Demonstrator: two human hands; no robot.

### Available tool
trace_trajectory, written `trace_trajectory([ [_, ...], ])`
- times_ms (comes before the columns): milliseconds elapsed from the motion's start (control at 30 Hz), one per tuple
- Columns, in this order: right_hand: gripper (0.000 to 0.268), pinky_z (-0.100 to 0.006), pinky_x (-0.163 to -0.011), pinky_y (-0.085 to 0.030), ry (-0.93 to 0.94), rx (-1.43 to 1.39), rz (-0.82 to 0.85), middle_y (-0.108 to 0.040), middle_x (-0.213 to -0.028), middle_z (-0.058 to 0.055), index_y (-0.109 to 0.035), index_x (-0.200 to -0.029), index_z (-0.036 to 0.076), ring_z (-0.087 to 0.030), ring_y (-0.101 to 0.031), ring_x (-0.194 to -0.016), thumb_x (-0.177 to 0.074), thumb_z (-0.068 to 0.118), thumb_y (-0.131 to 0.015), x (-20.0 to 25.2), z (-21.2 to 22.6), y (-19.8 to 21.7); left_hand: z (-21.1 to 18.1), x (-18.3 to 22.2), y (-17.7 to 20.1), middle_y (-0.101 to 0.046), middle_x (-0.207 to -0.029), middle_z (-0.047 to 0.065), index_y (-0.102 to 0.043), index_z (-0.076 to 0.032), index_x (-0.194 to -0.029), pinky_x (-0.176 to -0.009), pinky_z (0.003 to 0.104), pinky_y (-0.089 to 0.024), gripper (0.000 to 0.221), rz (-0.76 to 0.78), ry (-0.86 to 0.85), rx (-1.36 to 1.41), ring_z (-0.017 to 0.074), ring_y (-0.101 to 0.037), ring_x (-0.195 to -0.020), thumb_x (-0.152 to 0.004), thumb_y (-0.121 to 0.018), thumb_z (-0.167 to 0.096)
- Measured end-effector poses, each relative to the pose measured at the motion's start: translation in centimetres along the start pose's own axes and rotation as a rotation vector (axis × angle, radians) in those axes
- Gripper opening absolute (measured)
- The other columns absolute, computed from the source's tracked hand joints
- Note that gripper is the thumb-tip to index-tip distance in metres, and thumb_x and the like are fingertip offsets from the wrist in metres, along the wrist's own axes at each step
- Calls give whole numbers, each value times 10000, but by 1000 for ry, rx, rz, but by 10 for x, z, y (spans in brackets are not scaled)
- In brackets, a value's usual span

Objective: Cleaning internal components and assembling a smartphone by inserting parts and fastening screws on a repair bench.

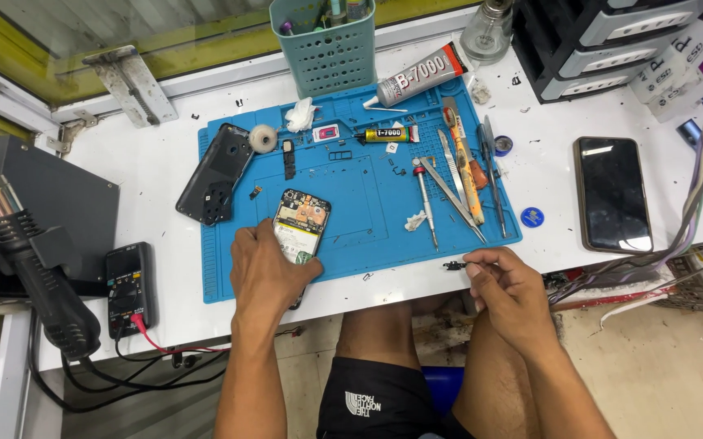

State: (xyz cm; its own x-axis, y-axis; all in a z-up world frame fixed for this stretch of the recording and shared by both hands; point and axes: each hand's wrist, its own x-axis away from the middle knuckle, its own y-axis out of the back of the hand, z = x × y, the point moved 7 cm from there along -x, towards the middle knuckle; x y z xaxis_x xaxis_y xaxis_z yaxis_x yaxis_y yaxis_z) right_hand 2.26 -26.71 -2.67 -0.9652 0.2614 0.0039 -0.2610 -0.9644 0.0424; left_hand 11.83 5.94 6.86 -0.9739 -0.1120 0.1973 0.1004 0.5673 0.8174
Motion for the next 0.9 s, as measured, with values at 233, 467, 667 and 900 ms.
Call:
trace_trajectory([
  [233,171,-300,-422,-541,12,-45,16,-639,-718,-160,-679,-1096,-87,-166,-600,-464,-983,10,-593,-2,17,-9,-5,1,4,-627,-1137,378,-422,158,-1430,-858,638,-513,908,45,22,115,535,-661,-1065,-664,-860,-58],
  [467,195,-292,-441,-551,100,-115,25,-638,-724,-181,-664,-1141,-108,-174,-632,-540,-979,-15,-607,4,53,-37,-10,5,-57,-683,-1117,257,-552,86,-1288,-883,446,-545,622,258,-103,919,367,-645,-1075,-777,-831,-134],
  [667,183,-299,-446,-577,180,-68,-13,-653,-781,-211,-659,-1120,-123,-202,-677,-596,-952,-49,-651,2,61,-42,-27,16,-113,-731,-1008,240,-615,55,-1179,-753,443,-621,438,505,-105,1455,326,-737,-901,-809,-817,-63],
  [900,176,-291,-438,-570,231,20,-81,-670,-863,-227,-621,-1145,-122,-207,-672,-632,-1001,-27,-653,-10,80,-21,-35,33,-137,-708,-1227,230,-570,-76,-1287,-891,567,-593,405,692,-180,1623,346,-701,-1106,-906,-704,-68],
])
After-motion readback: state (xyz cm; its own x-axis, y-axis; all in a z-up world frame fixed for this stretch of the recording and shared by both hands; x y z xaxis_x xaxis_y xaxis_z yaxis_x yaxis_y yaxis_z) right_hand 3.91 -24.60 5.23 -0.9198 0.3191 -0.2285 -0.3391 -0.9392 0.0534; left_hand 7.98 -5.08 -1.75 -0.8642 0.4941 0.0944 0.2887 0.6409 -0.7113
